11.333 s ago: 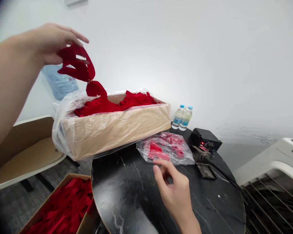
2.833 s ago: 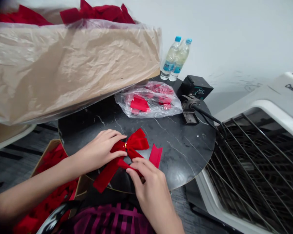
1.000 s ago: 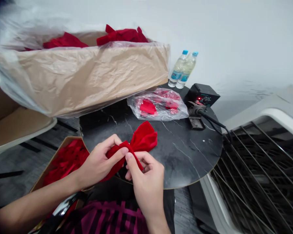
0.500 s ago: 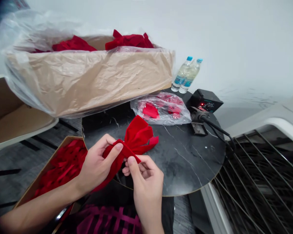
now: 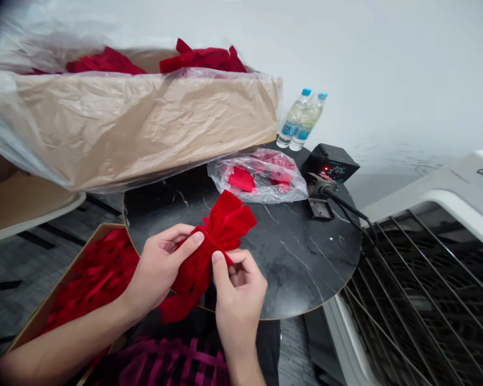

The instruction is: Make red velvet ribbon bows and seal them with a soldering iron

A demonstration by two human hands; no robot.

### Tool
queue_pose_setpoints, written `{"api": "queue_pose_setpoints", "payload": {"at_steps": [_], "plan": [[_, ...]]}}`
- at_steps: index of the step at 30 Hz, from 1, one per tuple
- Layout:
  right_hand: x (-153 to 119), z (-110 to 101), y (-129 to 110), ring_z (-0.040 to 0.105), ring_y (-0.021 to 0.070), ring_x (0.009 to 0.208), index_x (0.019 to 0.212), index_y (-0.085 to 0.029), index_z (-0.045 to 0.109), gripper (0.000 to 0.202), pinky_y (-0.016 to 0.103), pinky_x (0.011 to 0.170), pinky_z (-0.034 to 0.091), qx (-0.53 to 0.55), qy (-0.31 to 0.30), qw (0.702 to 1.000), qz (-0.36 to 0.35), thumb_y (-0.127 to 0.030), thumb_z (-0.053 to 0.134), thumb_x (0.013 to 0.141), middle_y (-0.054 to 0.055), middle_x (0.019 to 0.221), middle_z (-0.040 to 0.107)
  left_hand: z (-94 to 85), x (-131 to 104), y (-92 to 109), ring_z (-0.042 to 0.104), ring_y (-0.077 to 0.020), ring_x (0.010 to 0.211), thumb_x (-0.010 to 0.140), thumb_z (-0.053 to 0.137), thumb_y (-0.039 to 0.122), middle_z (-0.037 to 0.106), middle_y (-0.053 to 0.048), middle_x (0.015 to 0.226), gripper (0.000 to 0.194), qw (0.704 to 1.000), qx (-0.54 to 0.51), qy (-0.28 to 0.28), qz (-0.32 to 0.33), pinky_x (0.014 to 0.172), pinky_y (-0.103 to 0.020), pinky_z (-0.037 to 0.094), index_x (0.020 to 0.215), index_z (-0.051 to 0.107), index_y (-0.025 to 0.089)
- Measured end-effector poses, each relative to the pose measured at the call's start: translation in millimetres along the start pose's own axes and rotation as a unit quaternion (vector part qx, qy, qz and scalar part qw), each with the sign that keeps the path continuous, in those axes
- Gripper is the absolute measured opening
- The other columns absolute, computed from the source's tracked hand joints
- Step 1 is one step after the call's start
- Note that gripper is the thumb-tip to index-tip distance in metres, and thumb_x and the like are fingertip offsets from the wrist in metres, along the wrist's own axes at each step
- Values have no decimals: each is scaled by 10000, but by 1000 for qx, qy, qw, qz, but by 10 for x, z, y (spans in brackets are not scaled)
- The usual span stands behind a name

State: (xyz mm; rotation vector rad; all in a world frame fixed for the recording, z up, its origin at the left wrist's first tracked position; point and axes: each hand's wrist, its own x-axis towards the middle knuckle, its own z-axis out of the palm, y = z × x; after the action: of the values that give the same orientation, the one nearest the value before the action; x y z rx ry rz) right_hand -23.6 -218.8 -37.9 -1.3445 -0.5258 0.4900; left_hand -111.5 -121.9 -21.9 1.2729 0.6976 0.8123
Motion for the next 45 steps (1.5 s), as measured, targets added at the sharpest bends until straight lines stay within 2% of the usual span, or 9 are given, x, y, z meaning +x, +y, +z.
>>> {"api": "queue_pose_setpoints", "payload": {"at_steps": [4, 8, 14, 17, 22, 28, 32, 41, 45], "plan": [[10, -1, 8, 586, 117, 649, 704, -169, 599, 277, 211, 613, 512, 11, 11, 1000, -6, -324, 773, 854, -3, 682, 616, 1, -26, 62, 631, -80, 698, 849, 781, 321, 729, 38, 771, 145, 999, 36, -11, -14, 662, -147, 496, 822, 725, 189], [1, 23, 6, 567, 119, 665, 704, -176, 578, 288, 221, 629, 502, 26, 10, 1000, 9, -323, 771, 859, 3, 715, 622, 3, -26, 98, 626, -100, 697, 771, 848, 306, 723, 25, 763, 184, 998, 58, -13, -12, 649, -175, 499, 798, 722, 175], [-36, 30, 67, 537, 118, 710, 790, -185, 617, 202, 230, 676, 474, 101, -33, 993, 43, -299, 743, 898, -7, 761, 592, -35, 16, 87, 625, -99, 673, 792, 832, 294, 736, 15, 749, 144, 1000, 0, 14, -10, 637, -180, 502, 783, 755, 173], [-41, 35, 91, 569, 122, 751, 808, -191, 641, 160, 235, 719, 496, 122, -36, 991, 40, -272, 750, 894, 0, 811, 637, -47, 10, 110, 645, -96, 673, 771, 851, 271, 750, 14, 757, 130, 997, -56, 15, -48, 644, -172, 523, 793, 767, 175], [-32, 24, 112, 562, 116, 699, 781, -191, 635, 179, 227, 672, 489, 112, -9, 993, 21, -258, 778, 864, -8, 751, 631, -68, 16, 163, 666, -106, 712, 769, 845, 219, 766, -10, 806, 117, 985, -116, -23, -129, 686, -184, 551, 832, 771, 154], [-23, 7, 115, 596, 133, 694, 739, -191, 585, 244, 252, 678, 508, 94, -3, 996, 6, -289, 775, 857, 0, 746, 623, -125, 45, 224, 664, -89, 743, 744, 830, 101, 751, 24, 783, 114, 997, -23, -59, -45, 713, -137, 525, 807, 773, 177], [-25, -5, 93, 624, 138, 740, 732, -192, 584, 236, 252, 682, 522, 106, -6, 994, -12, -266, 767, 862, 19, 827, 646, -124, 31, 278, 694, -122, 775, 722, 847, 112, 767, 10, 812, 139, 997, 20, -65, -33, 733, -166, 549, 824, 784, 181], [-64, 36, 16, 646, 131, 710, 743, -194, 603, 213, 232, 659, 526, 43, 29, 997, -52, -260, 759, 872, 16, 798, 668, -80, 30, 245, 675, -128, 733, 737, 851, 180, 749, 7, 773, 104, 999, 33, -23, -4, 691, -188, 538, 800, 769, 170], [-47, 62, 42, 615, 119, 684, 746, -192, 598, 217, 225, 649, 507, 58, 29, 997, -39, -259, 758, 876, 2, 764, 653, -83, 36, 248, 677, -120, 762, 773, 829, 200, 745, 6, 794, 85, 999, 43, -17, 20, 725, -179, 535, 813, 761, 169]]}}
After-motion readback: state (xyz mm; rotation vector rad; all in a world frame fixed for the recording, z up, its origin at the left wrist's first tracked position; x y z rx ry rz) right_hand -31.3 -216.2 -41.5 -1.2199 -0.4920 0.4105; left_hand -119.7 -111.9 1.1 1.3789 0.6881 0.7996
